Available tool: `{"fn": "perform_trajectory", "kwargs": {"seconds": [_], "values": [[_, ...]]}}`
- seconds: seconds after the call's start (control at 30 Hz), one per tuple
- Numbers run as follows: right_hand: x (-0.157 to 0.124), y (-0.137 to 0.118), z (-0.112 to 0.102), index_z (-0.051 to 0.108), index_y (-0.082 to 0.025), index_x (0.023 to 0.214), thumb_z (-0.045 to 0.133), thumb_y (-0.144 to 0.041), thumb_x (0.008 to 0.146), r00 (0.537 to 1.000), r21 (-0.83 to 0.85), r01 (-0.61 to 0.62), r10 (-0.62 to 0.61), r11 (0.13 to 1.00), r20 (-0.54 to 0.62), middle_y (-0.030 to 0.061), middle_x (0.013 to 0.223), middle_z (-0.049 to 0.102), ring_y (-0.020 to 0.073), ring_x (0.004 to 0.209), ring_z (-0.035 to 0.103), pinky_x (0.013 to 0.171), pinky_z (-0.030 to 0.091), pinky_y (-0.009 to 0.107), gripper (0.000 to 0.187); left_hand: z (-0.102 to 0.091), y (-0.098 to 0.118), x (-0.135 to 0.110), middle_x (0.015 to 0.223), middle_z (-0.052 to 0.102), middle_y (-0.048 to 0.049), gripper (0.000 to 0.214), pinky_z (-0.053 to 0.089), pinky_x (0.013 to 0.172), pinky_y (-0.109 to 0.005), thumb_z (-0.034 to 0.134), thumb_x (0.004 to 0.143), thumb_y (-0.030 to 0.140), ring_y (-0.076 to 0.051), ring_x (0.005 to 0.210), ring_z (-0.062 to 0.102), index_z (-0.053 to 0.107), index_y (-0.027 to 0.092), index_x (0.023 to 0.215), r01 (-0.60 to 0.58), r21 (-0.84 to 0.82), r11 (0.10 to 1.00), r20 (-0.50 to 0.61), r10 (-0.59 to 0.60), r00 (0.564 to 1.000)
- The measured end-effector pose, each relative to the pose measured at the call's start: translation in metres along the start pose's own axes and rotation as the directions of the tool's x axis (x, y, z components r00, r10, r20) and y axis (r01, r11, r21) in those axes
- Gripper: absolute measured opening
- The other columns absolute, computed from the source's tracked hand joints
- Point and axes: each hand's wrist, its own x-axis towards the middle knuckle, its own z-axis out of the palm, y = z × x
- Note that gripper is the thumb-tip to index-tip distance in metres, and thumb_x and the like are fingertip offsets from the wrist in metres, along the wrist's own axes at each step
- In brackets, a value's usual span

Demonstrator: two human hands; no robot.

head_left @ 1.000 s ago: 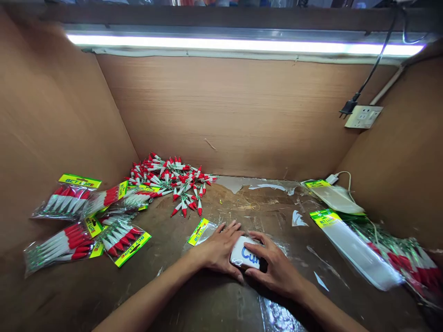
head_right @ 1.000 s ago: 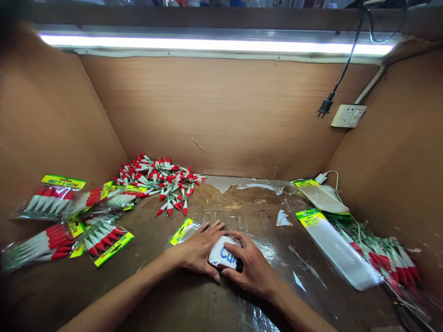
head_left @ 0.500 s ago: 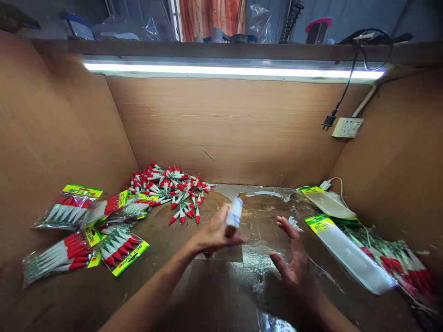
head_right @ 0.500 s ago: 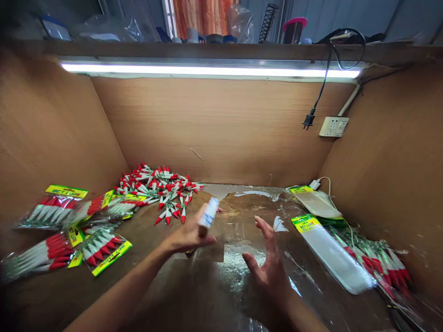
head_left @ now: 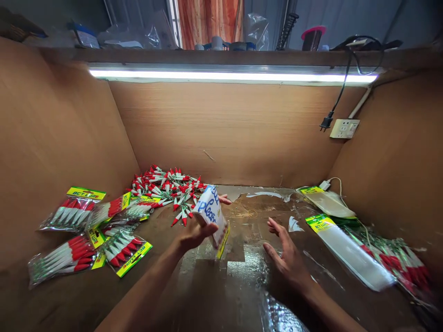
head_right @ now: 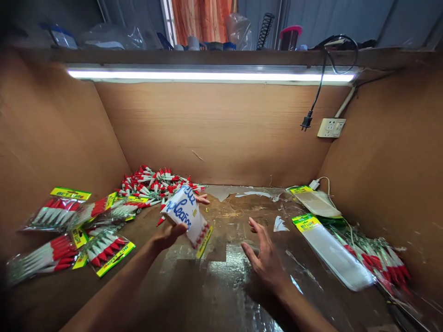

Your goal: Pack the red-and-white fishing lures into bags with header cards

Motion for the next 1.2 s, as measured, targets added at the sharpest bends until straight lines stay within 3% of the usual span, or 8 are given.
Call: {"fn": "perform_trajectory", "kwargs": {"seconds": [0.17, 0.4, 0.5, 0.73, 0.9, 1.0, 1.1, 1.2], "values": [[0.005, 0.000, 0.003, 0.037, -0.027, 0.148, 0.054, -0.042, 0.095, 0.998, 0.066, -0.062, 0.061, 0.996, 0.026, 0.0102, 0.142, 0.051, 0.0273, 0.124, 0.054, 0.106, 0.045, 0.049, 0.057, 0.009, -0.015, -0.005, 0.131, 0.062, -0.0153, 0.085, 0.030, 0.113, -0.055, 0.057, 0.073, 0.081, -0.039, 0.136, 0.043, 0.056, 0.019, 0.132, -0.013, -0.253, 0.967, 0.038, 0.024, 0.999], [0.067, -0.052, 0.025, 0.049, -0.027, 0.143, 0.060, -0.049, 0.091, 0.968, 0.254, 0.008, -0.071, 0.967, 0.239, 0.0084, 0.149, 0.048, 0.0269, 0.138, 0.042, 0.115, 0.034, 0.049, 0.057, 0.032, -0.051, -0.023, 0.140, 0.057, -0.0134, 0.092, 0.039, 0.107, -0.052, 0.062, 0.069, 0.082, -0.038, 0.135, 0.046, 0.051, 0.023, 0.139, 0.283, -0.505, 0.816, 0.258, -0.170, 0.951], [0.102, -0.074, 0.048, 0.067, -0.023, 0.121, 0.074, -0.054, 0.078, 0.920, 0.364, -0.120, -0.035, 0.924, 0.392, 0.0092, 0.136, 0.059, 0.0284, 0.119, 0.059, 0.094, 0.053, 0.044, 0.053, 0.037, -0.063, -0.027, 0.145, 0.053, -0.0137, 0.097, 0.037, 0.108, -0.055, 0.050, 0.072, 0.090, -0.039, 0.136, 0.044, 0.049, 0.022, 0.141, 0.339, -0.584, 0.737, 0.271, -0.217, 0.938], [0.143, -0.050, 0.059, 0.067, -0.020, 0.099, 0.077, -0.050, 0.075, 0.961, 0.853, -0.216, 0.259, 0.475, 0.099, 0.0042, 0.095, 0.075, 0.0198, 0.080, 0.070, 0.072, 0.057, 0.031, 0.039, 0.039, -0.068, -0.029, 0.151, 0.046, -0.0159, 0.085, 0.028, 0.116, -0.053, 0.054, 0.081, 0.074, -0.035, 0.142, 0.039, 0.044, 0.017, 0.144, 0.342, -0.654, 0.675, 0.255, -0.228, 0.940], [0.137, 0.017, 0.023, 0.065, -0.017, 0.107, 0.074, -0.052, 0.072, 0.921, 0.505, -0.311, 0.387, 0.805, -0.049, 0.0126, 0.105, 0.073, 0.0323, 0.101, 0.067, 0.088, 0.054, 0.050, 0.051, 0.038, -0.073, -0.027, 0.152, 0.045, -0.0154, 0.085, 0.028, 0.117, -0.048, 0.068, 0.076, 0.023, -0.029, 0.142, 0.040, 0.029, 0.019, 0.152, 0.354, -0.682, 0.641, 0.211, -0.291, 0.933], [0.122, 0.027, 0.018, 0.064, -0.016, 0.119, 0.077, -0.047, 0.071, 0.959, 0.227, -0.202, 0.239, 0.953, -0.152, 0.0166, 0.127, 0.063, 0.0349, 0.126, 0.052, 0.109, 0.036, 0.055, 0.059, 0.040, -0.079, -0.025, 0.150, 0.047, -0.0163, 0.087, 0.028, 0.118, -0.045, 0.065, 0.073, 0.009, -0.027, 0.139, 0.045, 0.028, 0.017, 0.152, 0.359, -0.762, 0.538, 0.227, -0.298, 0.927], [0.109, 0.006, 0.036, 0.067, -0.021, 0.120, 0.065, -0.046, 0.085, 0.996, 0.044, 0.024, -0.027, 0.999, 0.088, 0.0133, 0.135, 0.059, 0.0292, 0.129, 0.050, 0.112, 0.034, 0.049, 0.043, 0.045, -0.079, -0.022, 0.145, 0.054, -0.0162, 0.084, 0.030, 0.116, -0.041, 0.066, 0.074, 0.004, -0.026, 0.134, 0.051, 0.033, 0.016, 0.150, 0.332, -0.816, 0.473, 0.212, -0.290, 0.933], [0.107, -0.018, 0.058, 0.074, -0.023, 0.093, 0.066, -0.039, 0.087, 0.929, 0.109, 0.094, -0.126, 0.990, 0.348, 0.0084, 0.134, 0.061, 0.0268, 0.126, 0.054, 0.108, 0.039, 0.044, 0.020, 0.049, -0.075, -0.022, 0.138, 0.060, -0.0152, 0.070, 0.036, 0.111, -0.037, 0.069, 0.079, 0.009, -0.025, 0.128, 0.056, 0.045, 0.016, 0.144, 0.290, -0.827, 0.481, 0.170, -0.279, 0.945]]}}
